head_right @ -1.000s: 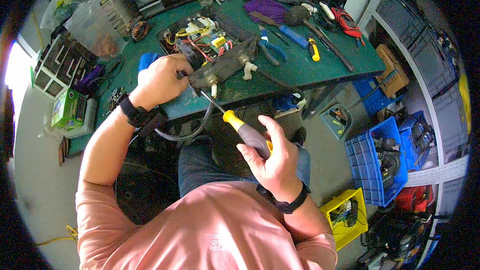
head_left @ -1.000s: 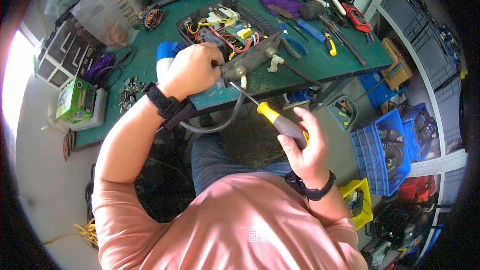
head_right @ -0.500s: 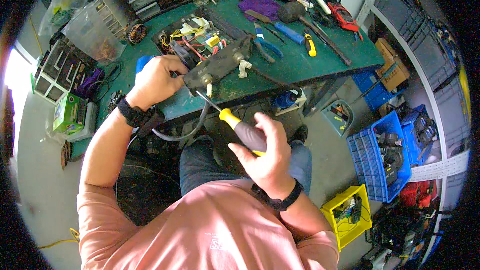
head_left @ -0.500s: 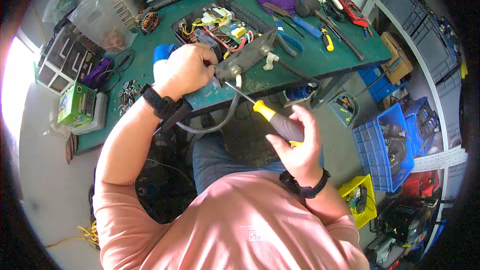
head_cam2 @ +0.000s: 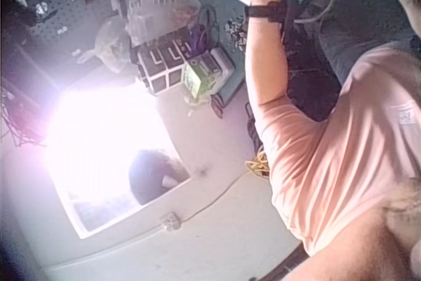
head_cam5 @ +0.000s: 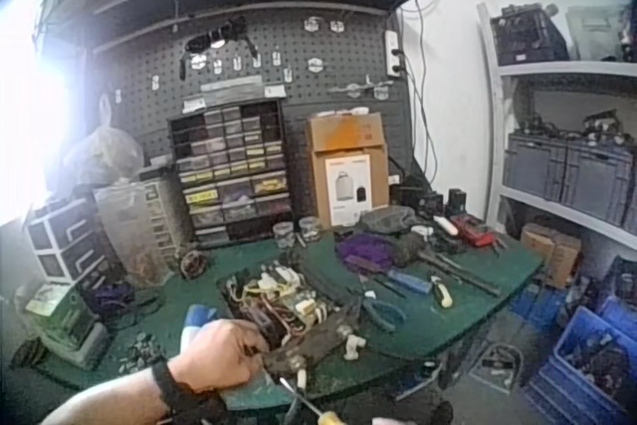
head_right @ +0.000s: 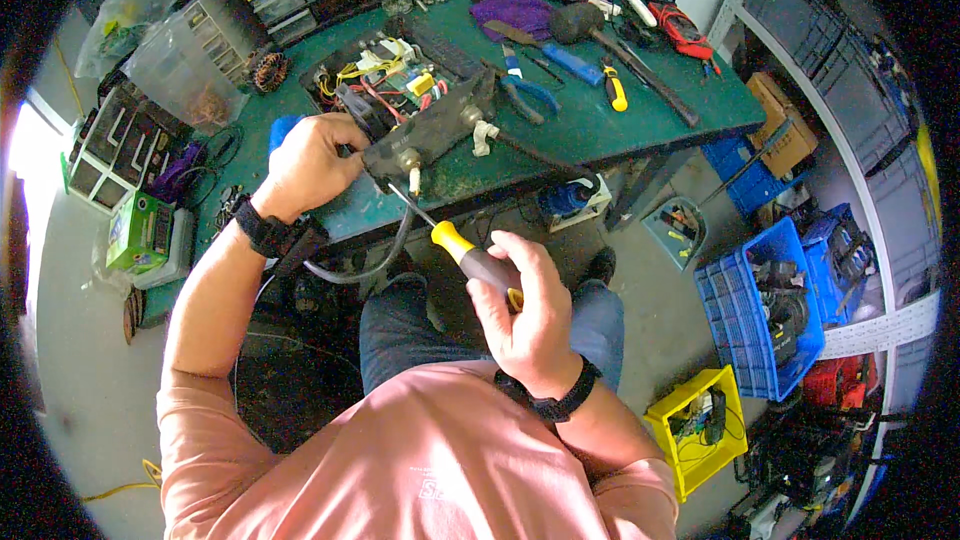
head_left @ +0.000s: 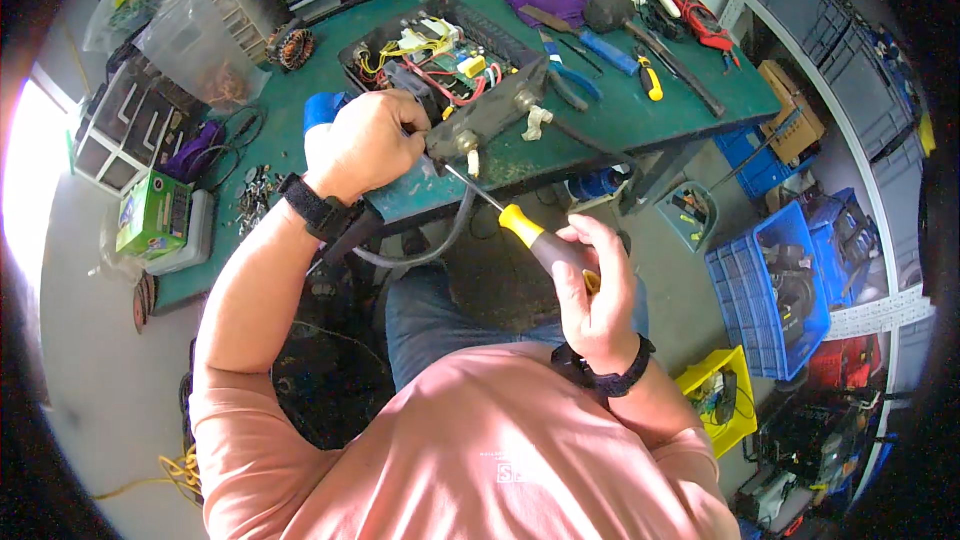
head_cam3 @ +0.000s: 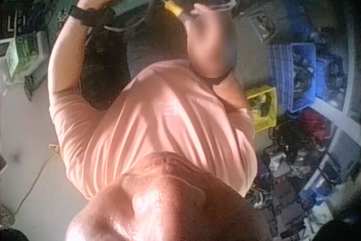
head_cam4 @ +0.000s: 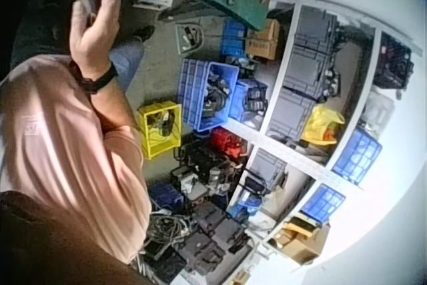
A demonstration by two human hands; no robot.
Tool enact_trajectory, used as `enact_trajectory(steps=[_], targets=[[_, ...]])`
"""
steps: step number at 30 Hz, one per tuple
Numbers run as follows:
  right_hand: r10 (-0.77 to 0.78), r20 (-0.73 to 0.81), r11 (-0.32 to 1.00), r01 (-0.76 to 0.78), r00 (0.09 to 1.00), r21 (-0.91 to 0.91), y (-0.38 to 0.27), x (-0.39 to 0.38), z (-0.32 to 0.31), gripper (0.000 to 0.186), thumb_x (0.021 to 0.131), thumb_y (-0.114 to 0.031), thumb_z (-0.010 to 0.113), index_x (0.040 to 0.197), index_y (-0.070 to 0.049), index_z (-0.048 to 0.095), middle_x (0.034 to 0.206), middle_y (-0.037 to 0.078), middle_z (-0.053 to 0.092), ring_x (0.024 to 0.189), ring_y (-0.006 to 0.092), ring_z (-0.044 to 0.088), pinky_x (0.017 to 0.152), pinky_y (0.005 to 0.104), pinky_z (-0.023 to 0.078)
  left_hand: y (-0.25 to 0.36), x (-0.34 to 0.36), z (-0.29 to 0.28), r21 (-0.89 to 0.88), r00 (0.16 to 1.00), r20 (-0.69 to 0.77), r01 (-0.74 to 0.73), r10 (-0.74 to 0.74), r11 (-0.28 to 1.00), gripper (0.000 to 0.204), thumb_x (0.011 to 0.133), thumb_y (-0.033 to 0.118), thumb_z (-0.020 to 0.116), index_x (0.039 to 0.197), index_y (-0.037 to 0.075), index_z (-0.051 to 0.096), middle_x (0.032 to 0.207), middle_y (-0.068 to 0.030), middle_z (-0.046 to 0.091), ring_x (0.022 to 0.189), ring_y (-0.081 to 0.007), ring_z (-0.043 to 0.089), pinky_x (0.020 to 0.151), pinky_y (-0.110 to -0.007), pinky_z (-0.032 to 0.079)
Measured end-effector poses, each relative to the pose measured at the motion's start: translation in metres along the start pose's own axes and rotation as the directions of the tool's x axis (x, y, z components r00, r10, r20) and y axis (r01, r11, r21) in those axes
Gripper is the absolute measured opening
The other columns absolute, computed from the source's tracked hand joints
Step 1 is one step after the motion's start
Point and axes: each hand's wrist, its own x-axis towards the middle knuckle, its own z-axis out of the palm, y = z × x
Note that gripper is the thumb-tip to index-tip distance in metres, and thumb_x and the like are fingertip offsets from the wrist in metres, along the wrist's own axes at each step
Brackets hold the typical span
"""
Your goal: The person uses a yellow-handled screwdriver to tighten screws on a black electrical device with exposed wiring on a green workbench. They repeatedly reposition the device and adjust their grip to access different screw locations, continuing the tightening process throughout the clip.
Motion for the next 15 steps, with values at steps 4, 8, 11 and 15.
enact_trajectory(steps=[4, 8, 11, 15], targets=[[-0.319, -0.032, 0.921, 0.301, 0.947, -0.246, -0.009, 0.001, 0.006, 0.043, 0.073, -0.005, 0.075, 0.113, -0.007, 0.06, 0.108, 0.015, 0.055, 0.082, 0.0292, 0.058, 0.072, 0.0363, 0.05, 0.0, 0.001, -0.001, 0.0, 1.0, 0.012, -0.004, 0.004, 1.0, 0.011, 0.07, 0.008, 0.065, 0.078, 0.002, 0.069, 0.082, -0.0138, 0.066, 0.08, -0.0314, 0.064, 0.072, -0.036, 0.051], [-0.282, -0.099, 0.937, 0.252, 0.954, -0.242, -0.012, 0.007, 0.007, 0.048, 0.072, -0.012, 0.079, 0.114, -0.004, 0.058, 0.109, 0.017, 0.054, 0.087, 0.0302, 0.057, 0.076, 0.0387, 0.05, 0.0, 0.0, -0.001, -0.022, 1.0, 0.009, -0.002, 0.002, 1.0, 0.011, 0.07, 0.008, 0.065, 0.079, 0.001, 0.069, 0.08, -0.0143, 0.065, 0.079, -0.0317, 0.064, 0.072, -0.036, 0.05], [0.043, -0.035, 0.999, -0.044, 0.998, -0.03, -0.013, 0.008, -0.002, 0.037, 0.081, -0.007, 0.07, 0.114, 0.0, 0.056, 0.101, 0.02, 0.06, 0.089, 0.0355, 0.062, 0.077, 0.0409, 0.052, -0.002, 0.002, -0.001, -0.02, 0.999, 0.009, -0.044, 0.044, 0.999, 0.011, 0.07, 0.008, 0.064, 0.079, 0.002, 0.069, 0.08, -0.0144, 0.065, 0.078, -0.0316, 0.064, 0.072, -0.036, 0.05], [-0.277, 0.053, 0.939, 0.282, 0.96, -0.2, -0.02, 0.008, 0.0, 0.039, 0.079, -0.005, 0.07, 0.115, 0.0, 0.056, 0.111, 0.022, 0.055, 0.095, 0.0366, 0.059, 0.077, 0.0392, 0.052, 0.0, 0.001, -0.002, -0.03, 0.999, 0.003, -0.035, 0.035, 0.999, 0.011, 0.07, 0.008, 0.064, 0.079, 0.002, 0.069, 0.079, -0.0141, 0.065, 0.079, -0.0314, 0.064, 0.072, -0.036, 0.05]])
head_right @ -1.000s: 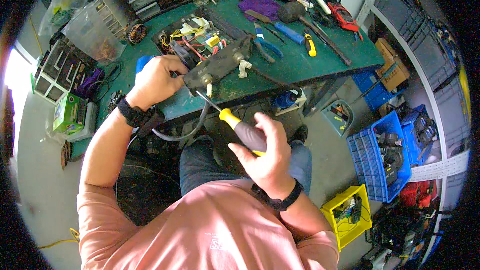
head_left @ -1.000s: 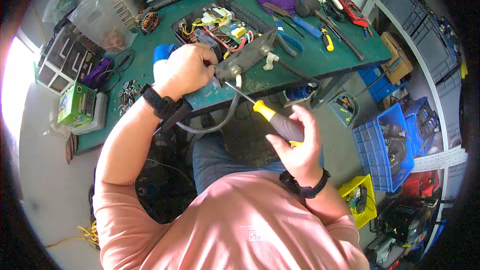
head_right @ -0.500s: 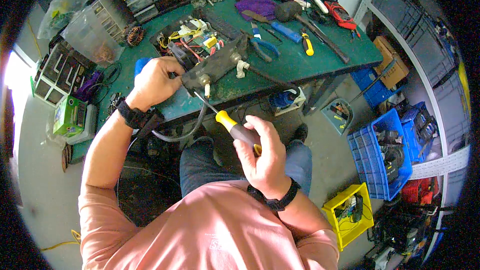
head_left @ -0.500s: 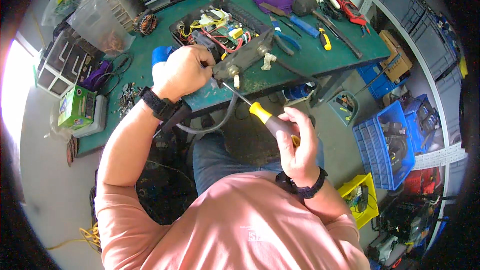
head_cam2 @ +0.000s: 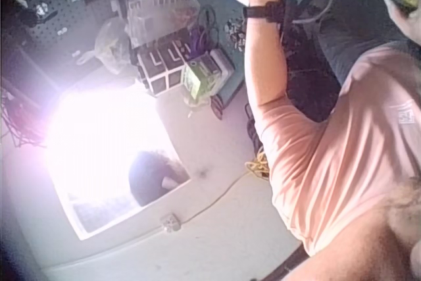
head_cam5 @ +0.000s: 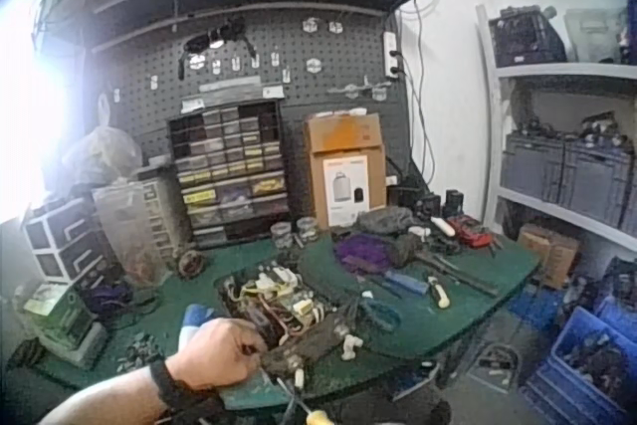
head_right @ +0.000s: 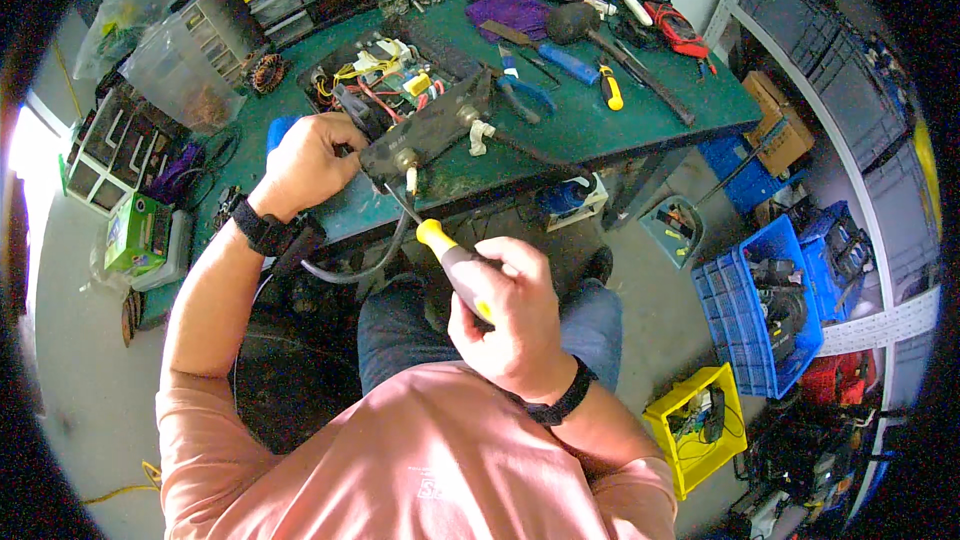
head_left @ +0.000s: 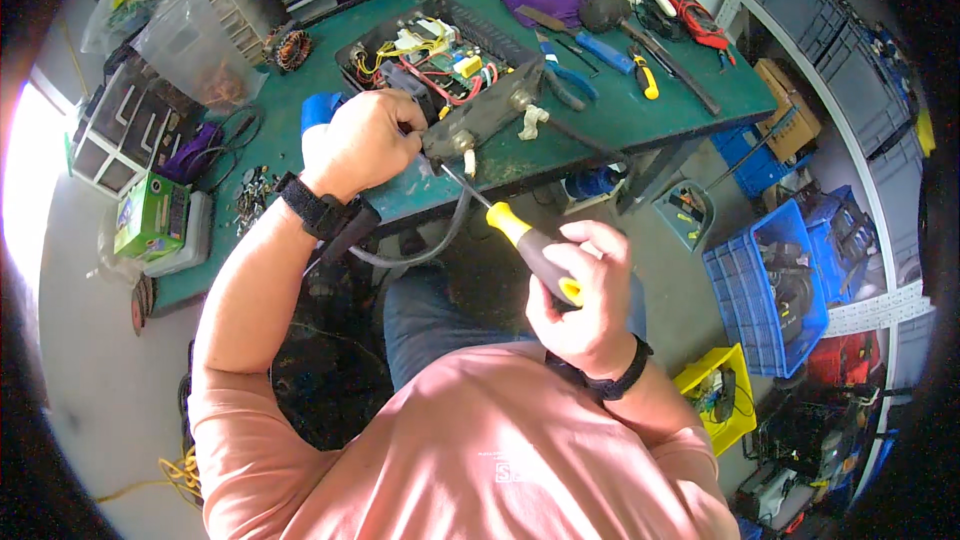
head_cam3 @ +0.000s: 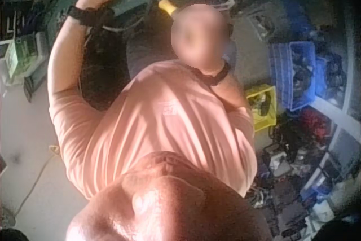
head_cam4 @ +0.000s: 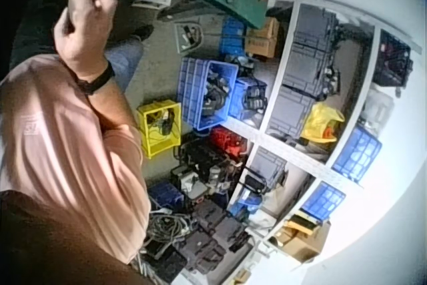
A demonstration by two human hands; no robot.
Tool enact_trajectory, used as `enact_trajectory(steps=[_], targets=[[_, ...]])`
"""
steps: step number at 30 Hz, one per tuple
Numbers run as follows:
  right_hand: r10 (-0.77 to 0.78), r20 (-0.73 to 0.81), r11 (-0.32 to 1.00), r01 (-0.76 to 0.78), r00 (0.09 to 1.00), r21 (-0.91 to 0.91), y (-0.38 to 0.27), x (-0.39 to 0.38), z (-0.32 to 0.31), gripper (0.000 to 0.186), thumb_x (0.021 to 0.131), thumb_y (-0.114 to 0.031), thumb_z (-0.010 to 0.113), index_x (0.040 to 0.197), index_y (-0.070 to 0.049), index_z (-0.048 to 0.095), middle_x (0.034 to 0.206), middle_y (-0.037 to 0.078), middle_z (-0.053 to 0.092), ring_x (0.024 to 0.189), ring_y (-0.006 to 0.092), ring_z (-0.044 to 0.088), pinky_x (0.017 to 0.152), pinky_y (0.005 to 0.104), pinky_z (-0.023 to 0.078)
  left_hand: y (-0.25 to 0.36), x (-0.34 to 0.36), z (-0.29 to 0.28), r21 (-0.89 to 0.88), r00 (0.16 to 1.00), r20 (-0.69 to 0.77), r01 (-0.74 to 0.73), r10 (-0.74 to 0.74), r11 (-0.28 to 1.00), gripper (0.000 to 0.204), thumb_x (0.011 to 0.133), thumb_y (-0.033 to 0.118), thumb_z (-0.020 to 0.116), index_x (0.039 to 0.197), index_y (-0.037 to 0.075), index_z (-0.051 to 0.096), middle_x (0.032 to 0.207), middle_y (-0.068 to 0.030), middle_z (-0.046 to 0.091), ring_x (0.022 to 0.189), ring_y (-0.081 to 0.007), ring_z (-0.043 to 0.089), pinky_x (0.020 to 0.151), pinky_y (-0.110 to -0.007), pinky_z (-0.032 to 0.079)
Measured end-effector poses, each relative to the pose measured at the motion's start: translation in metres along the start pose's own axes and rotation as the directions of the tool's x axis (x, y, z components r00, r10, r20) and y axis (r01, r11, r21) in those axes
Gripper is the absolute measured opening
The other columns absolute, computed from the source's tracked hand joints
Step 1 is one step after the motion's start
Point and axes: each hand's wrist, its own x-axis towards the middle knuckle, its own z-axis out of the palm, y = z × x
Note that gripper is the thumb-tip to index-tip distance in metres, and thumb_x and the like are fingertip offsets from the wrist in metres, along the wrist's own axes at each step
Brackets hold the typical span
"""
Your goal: The person uses a yellow-handled screwdriver to tighten screws on a black electrical device with exposed wiring on a green workbench. They repeatedly reposition the device and adjust their grip to access different screw locations, continuing the tightening process throughout the clip.
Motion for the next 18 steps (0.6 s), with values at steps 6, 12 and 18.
enact_trajectory(steps=[6, 12, 18], targets=[[0.164, 0.017, 0.98, -0.165, 0.986, 0.114, 0.012, -0.002, -0.001, 0.043, 0.08, -0.013, 0.073, 0.117, 0.0, 0.054, 0.112, 0.022, 0.056, 0.097, 0.0384, 0.058, 0.081, 0.0419, 0.051, -0.001, -0.001, 0.0, 0.02, 1.0, 0.005, 0.002, -0.003, 1.0, 0.012, 0.07, 0.008, 0.065, 0.08, 0.002, 0.069, 0.082, -0.0139, 0.066, 0.081, -0.0308, 0.065, 0.073, -0.036, 0.05], [-0.109, 0.009, 0.994, 0.109, 0.994, -0.031, 0.007, -0.012, 0.01, 0.051, 0.067, -0.003, 0.078, 0.112, -0.004, 0.055, 0.111, 0.017, 0.054, 0.091, 0.0308, 0.057, 0.076, 0.0373, 0.05, -0.002, 0.001, 0.001, 0.016, 1.0, 0.017, 0.0, 0.0, 1.0, 0.012, 0.071, 0.008, 0.064, 0.08, 0.002, 0.069, 0.084, -0.0136, 0.067, 0.082, -0.0302, 0.065, 0.074, -0.035, 0.051], [0.048, 0.05, 0.997, -0.051, 0.998, 0.057, 0.016, -0.01, 0.005, 0.059, 0.072, -0.015, 0.081, 0.121, -0.003, 0.051, 0.111, 0.018, 0.054, 0.09, 0.0357, 0.06, 0.074, 0.0393, 0.054, 0.0, -0.002, 0.0, 0.033, 1.0, 0.007, 0.009, -0.01, 0.999, 0.012, 0.072, 0.008, 0.064, 0.081, 0.002, 0.068, 0.086, -0.0133, 0.067, 0.084, -0.0301, 0.065, 0.075, -0.035, 0.051]])
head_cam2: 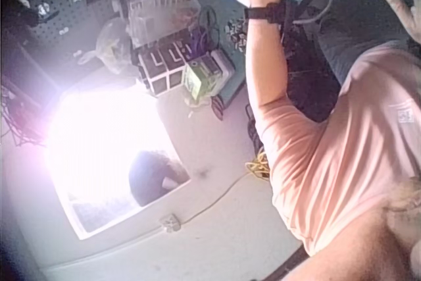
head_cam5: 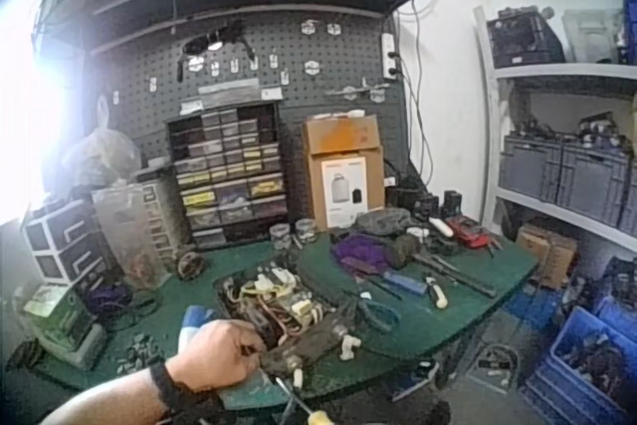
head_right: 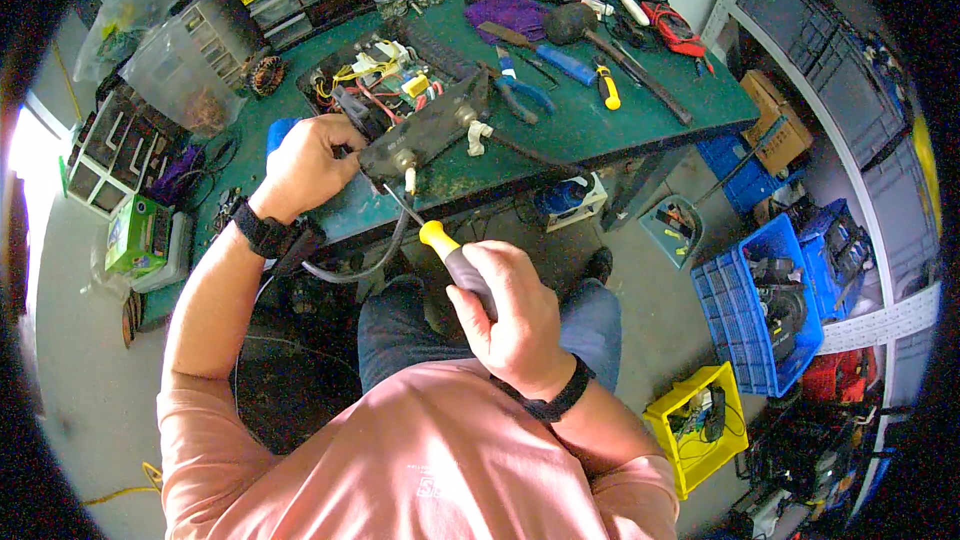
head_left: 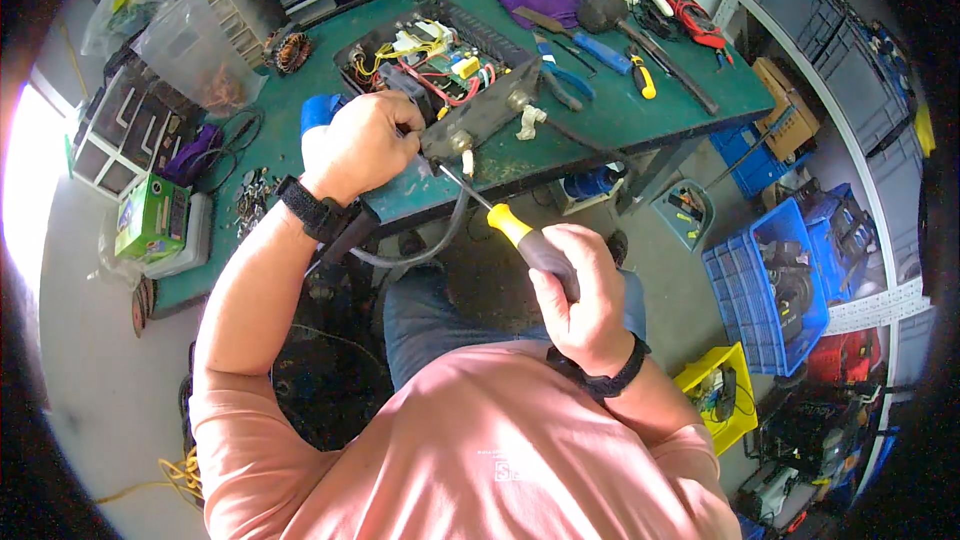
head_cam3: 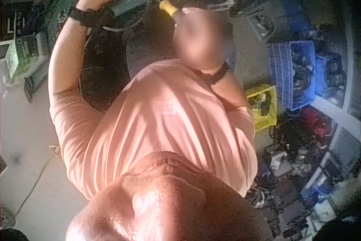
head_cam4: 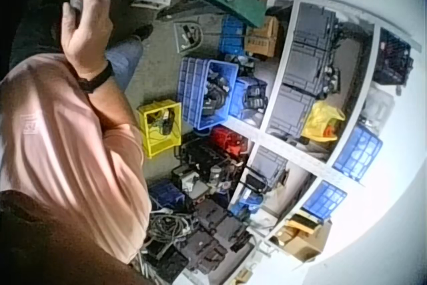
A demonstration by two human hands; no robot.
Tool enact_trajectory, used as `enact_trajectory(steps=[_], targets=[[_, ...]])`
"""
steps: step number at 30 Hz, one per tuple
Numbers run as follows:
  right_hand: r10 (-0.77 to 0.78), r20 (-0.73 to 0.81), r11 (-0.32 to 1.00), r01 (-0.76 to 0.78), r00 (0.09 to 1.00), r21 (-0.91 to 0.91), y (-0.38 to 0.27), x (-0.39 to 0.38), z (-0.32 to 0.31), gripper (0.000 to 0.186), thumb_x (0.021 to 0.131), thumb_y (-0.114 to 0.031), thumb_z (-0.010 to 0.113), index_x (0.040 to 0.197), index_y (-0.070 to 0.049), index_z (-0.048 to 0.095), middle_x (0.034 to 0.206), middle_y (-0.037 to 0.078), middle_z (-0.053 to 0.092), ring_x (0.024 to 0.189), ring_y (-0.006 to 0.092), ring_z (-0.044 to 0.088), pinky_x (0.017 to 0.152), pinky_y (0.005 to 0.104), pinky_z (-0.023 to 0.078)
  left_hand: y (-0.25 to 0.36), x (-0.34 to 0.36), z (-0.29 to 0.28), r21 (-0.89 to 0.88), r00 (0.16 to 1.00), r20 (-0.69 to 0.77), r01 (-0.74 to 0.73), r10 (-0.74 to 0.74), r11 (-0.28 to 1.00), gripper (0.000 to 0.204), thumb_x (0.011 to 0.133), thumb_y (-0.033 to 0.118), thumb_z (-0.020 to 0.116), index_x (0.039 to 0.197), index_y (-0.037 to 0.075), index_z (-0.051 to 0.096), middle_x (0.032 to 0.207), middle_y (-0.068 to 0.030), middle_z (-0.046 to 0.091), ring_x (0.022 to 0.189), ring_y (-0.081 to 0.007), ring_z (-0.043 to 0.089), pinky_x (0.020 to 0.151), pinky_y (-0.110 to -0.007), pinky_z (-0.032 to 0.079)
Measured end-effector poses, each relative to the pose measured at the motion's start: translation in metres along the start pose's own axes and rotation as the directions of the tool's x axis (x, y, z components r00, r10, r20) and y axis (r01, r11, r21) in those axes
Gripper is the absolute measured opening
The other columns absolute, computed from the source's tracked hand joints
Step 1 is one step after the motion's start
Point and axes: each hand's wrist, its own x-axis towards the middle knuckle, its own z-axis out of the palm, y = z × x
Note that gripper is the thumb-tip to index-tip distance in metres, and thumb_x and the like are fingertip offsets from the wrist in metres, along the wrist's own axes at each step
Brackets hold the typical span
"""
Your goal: The person uses a yellow-handled screwdriver to tighten screws on a black electrical device with exposed wiring on a green workbench. They repeatedly reposition the device and adjust their grip to access different screw locations, continuing the tightening process throughout the clip.
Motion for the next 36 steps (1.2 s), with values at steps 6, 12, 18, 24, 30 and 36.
enact_trajectory(steps=[6, 12, 18, 24, 30, 36], targets=[[0.045, -0.138, 0.998, -0.052, 0.989, -0.043, -0.01, 0.002, 0.003, 0.051, 0.07, -0.008, 0.079, 0.115, -0.001, 0.054, 0.11, 0.019, 0.056, 0.102, 0.0349, 0.056, 0.086, 0.0398, 0.048, 0.004, -0.001, 0.0, 0.016, 1.0, -0.01, 0.012, -0.012, 1.0, 0.013, 0.073, 0.009, 0.064, 0.083, 0.004, 0.069, 0.088, -0.0135, 0.067, 0.086, -0.0312, 0.065, 0.076, -0.035, 0.051], [-0.025, -0.077, 1.0, 0.024, 0.997, -0.004, -0.012, 0.007, -0.002, 0.034, 0.076, 0.003, 0.069, 0.108, -0.003, 0.059, 0.103, 0.017, 0.059, 0.092, 0.0339, 0.059, 0.078, 0.0388, 0.051, 0.005, -0.003, 0.001, 0.063, 0.998, -0.028, 0.064, -0.062, 0.996, 0.014, 0.074, 0.01, 0.064, 0.085, 0.004, 0.069, 0.09, -0.0131, 0.067, 0.087, -0.0316, 0.065, 0.076, -0.036, 0.051], [0.005, -0.056, 0.998, -0.008, 0.998, -0.06, -0.007, -0.002, 0.0, 0.037, 0.071, 0.008, 0.069, 0.104, -0.004, 0.06, 0.109, 0.017, 0.055, 0.097, 0.033, 0.057, 0.083, 0.039, 0.048, 0.01, -0.003, 0.002, 0.011, 0.989, -0.022, 0.147, -0.146, 0.989, 0.015, 0.074, 0.013, 0.066, 0.086, 0.006, 0.07, 0.091, -0.0113, 0.068, 0.088, -0.0303, 0.065, 0.076, -0.036, 0.051], [0.049, -0.099, 0.998, -0.053, 0.994, -0.033, -0.006, -0.002, -0.002, 0.036, 0.072, 0.007, 0.068, 0.106, -0.003, 0.06, 0.109, 0.016, 0.055, 0.097, 0.0328, 0.056, 0.083, 0.0384, 0.048, 0.002, -0.003, 0.001, 0.041, 1.0, 0.016, 0.012, -0.013, 0.999, 0.016, 0.075, 0.015, 0.067, 0.089, 0.008, 0.07, 0.094, -0.01, 0.068, 0.092, -0.0296, 0.065, 0.078, -0.036, 0.051], [0.063, -0.107, 0.998, -0.065, 0.992, -0.013, -0.004, -0.005, -0.005, 0.037, 0.074, 0.005, 0.069, 0.109, -0.002, 0.059, 0.108, 0.018, 0.055, 0.096, 0.034, 0.057, 0.084, 0.0396, 0.049, 0.004, -0.005, 0.003, 0.043, 1.0, -0.005, 0.026, -0.026, 0.999, 0.016, 0.077, 0.015, 0.067, 0.091, 0.008, 0.07, 0.093, -0.0094, 0.067, 0.092, -0.0289, 0.065, 0.079, -0.035, 0.051], [0.098, -0.131, 0.995, -0.096, 0.987, 0.024, -0.004, -0.004, -0.002, 0.035, 0.072, 0.007, 0.069, 0.104, -0.004, 0.06, 0.109, 0.015, 0.055, 0.097, 0.0306, 0.057, 0.084, 0.037, 0.048, 0.001, -0.003, 0.001, -0.019, 0.999, 0.044, -0.016, 0.017, 1.0, 0.016, 0.079, 0.015, 0.068, 0.093, 0.008, 0.071, 0.091, -0.0081, 0.067, 0.09, -0.0268, 0.065, 0.077, -0.033, 0.05]])
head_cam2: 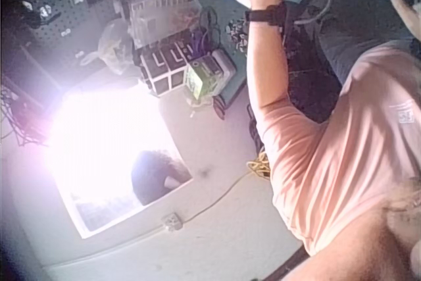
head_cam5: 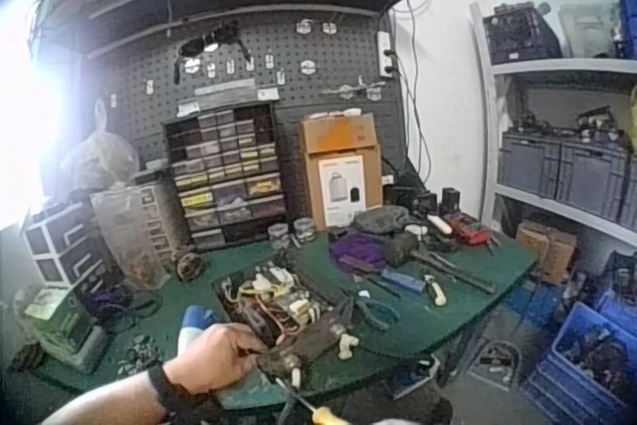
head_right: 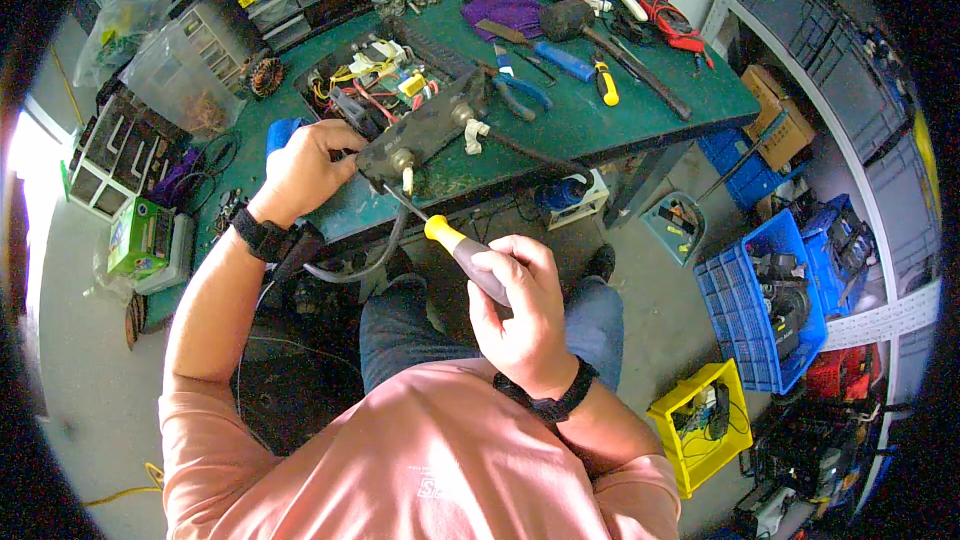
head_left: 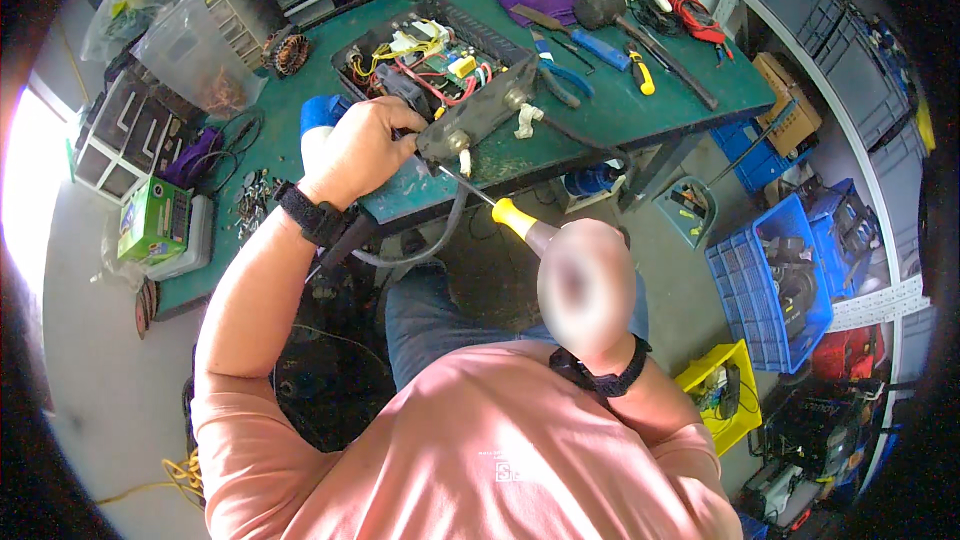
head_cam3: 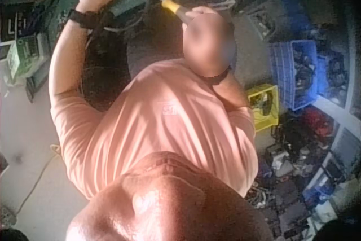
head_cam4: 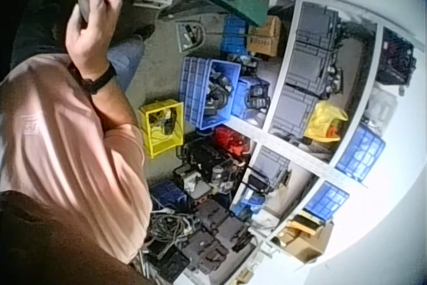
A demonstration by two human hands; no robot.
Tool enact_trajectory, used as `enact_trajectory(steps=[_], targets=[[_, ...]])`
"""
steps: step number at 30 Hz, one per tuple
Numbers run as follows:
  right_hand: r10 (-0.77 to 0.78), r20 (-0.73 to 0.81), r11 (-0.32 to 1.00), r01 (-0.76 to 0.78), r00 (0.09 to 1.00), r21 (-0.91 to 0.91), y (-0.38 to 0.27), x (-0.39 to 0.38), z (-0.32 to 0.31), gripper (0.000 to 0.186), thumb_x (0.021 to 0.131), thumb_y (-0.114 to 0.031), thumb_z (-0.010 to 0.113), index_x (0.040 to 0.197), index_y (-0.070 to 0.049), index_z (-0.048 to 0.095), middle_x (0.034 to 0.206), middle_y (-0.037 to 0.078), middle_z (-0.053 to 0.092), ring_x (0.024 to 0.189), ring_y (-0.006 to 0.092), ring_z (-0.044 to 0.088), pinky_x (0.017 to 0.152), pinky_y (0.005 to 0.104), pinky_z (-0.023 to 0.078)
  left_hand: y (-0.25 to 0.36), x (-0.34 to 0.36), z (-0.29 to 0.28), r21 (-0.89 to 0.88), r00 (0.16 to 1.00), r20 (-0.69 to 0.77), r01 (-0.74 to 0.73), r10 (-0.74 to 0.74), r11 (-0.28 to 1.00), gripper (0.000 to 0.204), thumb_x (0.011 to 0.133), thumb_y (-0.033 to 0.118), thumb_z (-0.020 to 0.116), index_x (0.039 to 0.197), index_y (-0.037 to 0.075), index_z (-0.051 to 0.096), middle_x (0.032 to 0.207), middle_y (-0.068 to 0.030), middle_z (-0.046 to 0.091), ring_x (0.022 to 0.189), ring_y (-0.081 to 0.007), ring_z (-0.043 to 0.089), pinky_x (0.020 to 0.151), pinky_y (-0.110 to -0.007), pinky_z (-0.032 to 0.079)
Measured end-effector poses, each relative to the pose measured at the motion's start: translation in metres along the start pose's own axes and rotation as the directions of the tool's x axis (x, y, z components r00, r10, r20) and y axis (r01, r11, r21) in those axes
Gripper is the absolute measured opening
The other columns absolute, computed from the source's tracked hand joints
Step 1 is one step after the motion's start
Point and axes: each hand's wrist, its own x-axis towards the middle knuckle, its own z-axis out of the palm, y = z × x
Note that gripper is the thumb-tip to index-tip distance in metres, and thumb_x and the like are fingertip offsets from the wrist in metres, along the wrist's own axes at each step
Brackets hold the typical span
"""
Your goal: The person uses a yellow-handled screwdriver to tighten screws on a black electrical device with exposed wiring on a green workbench. They repeatedly reposition the device and adjust their grip to access different screw locations, continuing the tightening process throughout the clip.
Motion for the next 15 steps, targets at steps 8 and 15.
enact_trajectory(steps=[8, 15], targets=[[-0.01, -0.007, 1.0, 0.01, 1.0, -0.002, 0.0028, -0.0013, 0.0008, 0.038, 0.074, 0.004, 0.069, 0.11, -0.003, 0.059, 0.108, 0.018, 0.055, 0.096, 0.0338, 0.057, 0.084, 0.0392, 0.049, -0.0008, 0.0004, 0.0014, 0.007, 1.0, -0.016, 0.002, -0.002, 1.0, 0.015, 0.079, 0.015, 0.068, 0.092, 0.007, 0.071, 0.091, -0.0074, 0.068, 0.089, -0.0262, 0.065, 0.076, -0.033, 0.05], [-0.018, -0.01, 1.0, 0.018, 1.0, -0.011, -0.0001, 0.0009, 0.0003, 0.036, 0.073, 0.006, 0.069, 0.107, -0.003, 0.059, 0.109, 0.016, 0.055, 0.097, 0.0306, 0.057, 0.084, 0.0365, 0.049, 0.0018, -0.0004, 0.0007, 0.015, 0.999, -0.01, 0.046, -0.046, 0.999, 0.017, 0.079, 0.018, 0.067, 0.092, 0.008, 0.071, 0.094, -0.0086, 0.068, 0.091, -0.0278, 0.066, 0.077, -0.034, 0.051]])
